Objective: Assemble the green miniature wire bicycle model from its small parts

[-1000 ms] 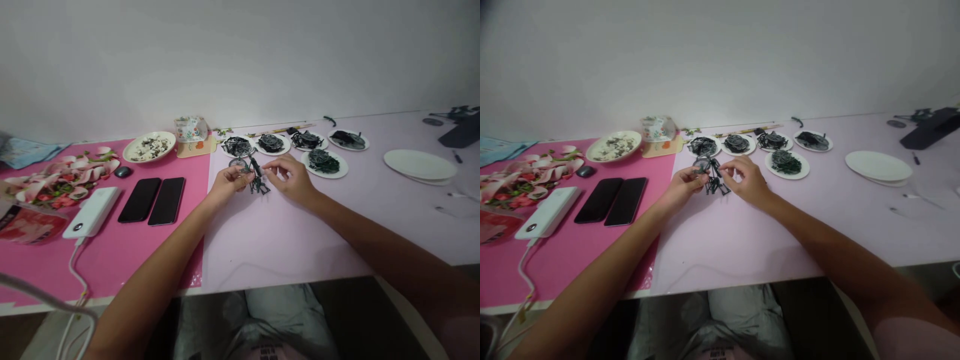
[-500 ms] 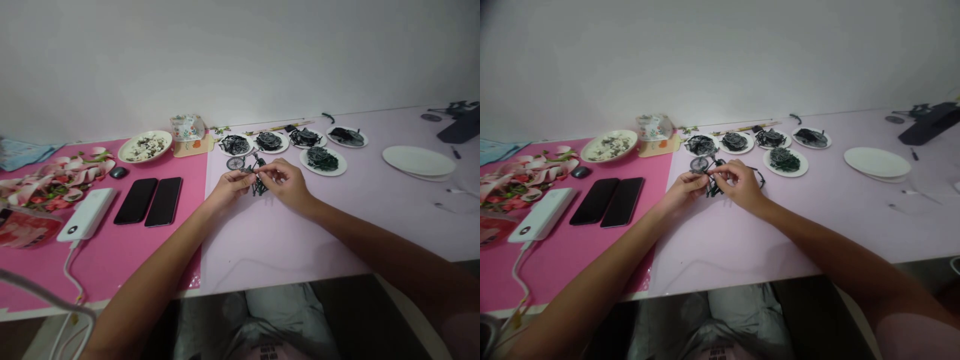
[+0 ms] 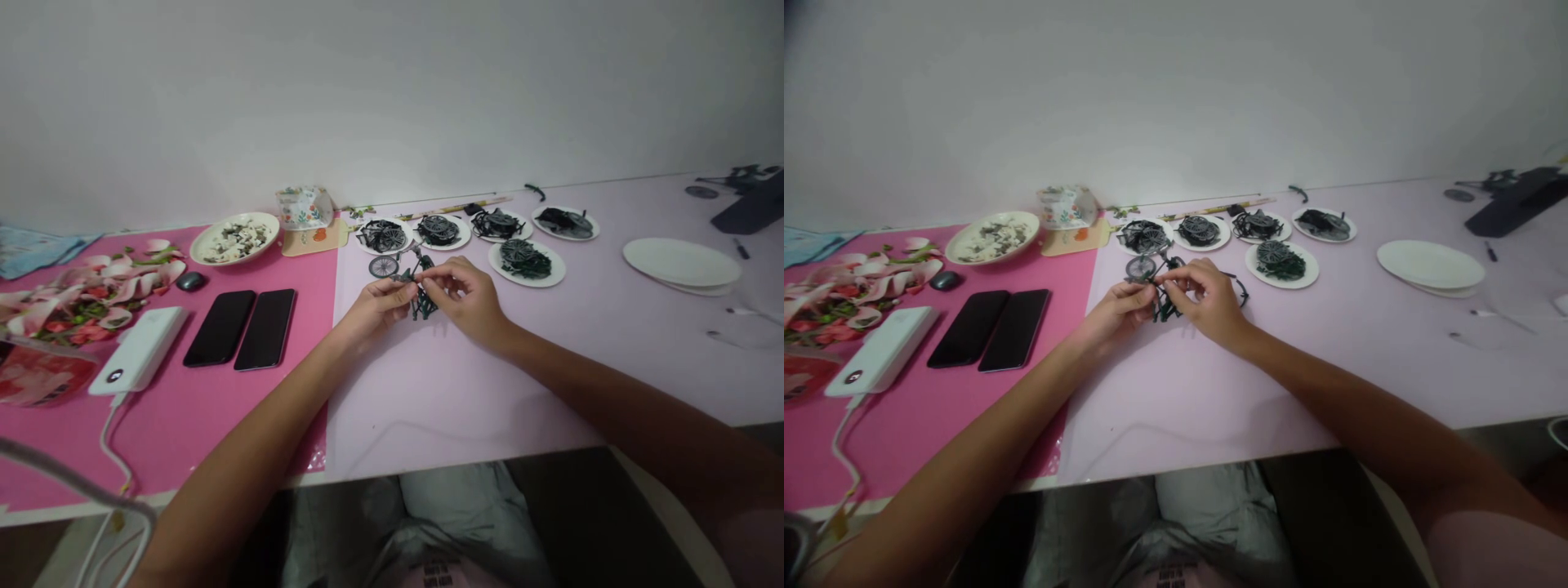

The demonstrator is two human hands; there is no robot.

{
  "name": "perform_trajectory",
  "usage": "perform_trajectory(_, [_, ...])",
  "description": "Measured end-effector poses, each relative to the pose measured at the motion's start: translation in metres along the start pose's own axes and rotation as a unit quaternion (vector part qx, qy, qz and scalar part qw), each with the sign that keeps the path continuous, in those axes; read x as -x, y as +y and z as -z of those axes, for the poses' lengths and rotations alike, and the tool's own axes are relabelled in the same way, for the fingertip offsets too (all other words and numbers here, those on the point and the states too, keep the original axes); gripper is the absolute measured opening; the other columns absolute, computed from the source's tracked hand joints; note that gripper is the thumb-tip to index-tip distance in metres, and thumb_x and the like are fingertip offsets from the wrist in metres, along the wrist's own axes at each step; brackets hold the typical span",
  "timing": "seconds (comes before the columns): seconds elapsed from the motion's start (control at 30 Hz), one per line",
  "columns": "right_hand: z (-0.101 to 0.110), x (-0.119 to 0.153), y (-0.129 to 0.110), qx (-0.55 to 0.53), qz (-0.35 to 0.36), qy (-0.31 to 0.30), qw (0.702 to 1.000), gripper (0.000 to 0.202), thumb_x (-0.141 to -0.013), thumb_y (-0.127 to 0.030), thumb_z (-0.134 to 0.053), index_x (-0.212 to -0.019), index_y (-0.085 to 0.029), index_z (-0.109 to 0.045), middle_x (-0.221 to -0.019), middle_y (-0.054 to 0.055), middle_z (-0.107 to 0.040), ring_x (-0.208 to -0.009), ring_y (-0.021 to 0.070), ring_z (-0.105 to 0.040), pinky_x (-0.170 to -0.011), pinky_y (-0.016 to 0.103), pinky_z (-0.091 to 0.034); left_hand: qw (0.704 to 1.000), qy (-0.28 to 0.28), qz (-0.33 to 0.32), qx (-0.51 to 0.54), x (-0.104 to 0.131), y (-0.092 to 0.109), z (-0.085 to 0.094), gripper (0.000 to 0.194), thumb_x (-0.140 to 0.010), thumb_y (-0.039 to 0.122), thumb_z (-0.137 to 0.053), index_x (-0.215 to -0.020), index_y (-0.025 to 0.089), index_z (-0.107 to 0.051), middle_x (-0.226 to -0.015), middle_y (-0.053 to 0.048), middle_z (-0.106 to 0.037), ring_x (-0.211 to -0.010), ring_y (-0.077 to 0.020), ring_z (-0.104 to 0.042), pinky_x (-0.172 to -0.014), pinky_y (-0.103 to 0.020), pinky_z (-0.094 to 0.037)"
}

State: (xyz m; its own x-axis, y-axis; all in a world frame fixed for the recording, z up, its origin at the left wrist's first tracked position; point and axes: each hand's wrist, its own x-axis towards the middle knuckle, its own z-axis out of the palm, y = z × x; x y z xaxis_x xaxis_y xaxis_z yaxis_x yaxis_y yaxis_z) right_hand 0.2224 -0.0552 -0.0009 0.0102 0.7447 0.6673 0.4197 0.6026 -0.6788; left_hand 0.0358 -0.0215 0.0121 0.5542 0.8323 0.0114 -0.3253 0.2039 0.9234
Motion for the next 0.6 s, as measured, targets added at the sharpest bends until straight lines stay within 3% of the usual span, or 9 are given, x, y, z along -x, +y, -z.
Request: perform_trajectory(0.6, [-0.0008, 0.0012, -0.0009, 0.038, 0.01, 0.003, 0.999, 0.011, -0.1, -0.027, -0.065, -0.099, -0.028, -0.076, -0.081, 0.003, -0.063, -0.079, 0.0211, -0.059, -0.064, 0.035, -0.046, 1.0, -0.005, 0.008, 0.025, -0.0014, -0.0039, -0.001, 0.041, -0.064, 0.044, -0.103, -0.074, 0.015, -0.076, -0.066, 0.003, -0.057, -0.059, -0.0066, -0.043, -0.059, -0.025, -0.035])
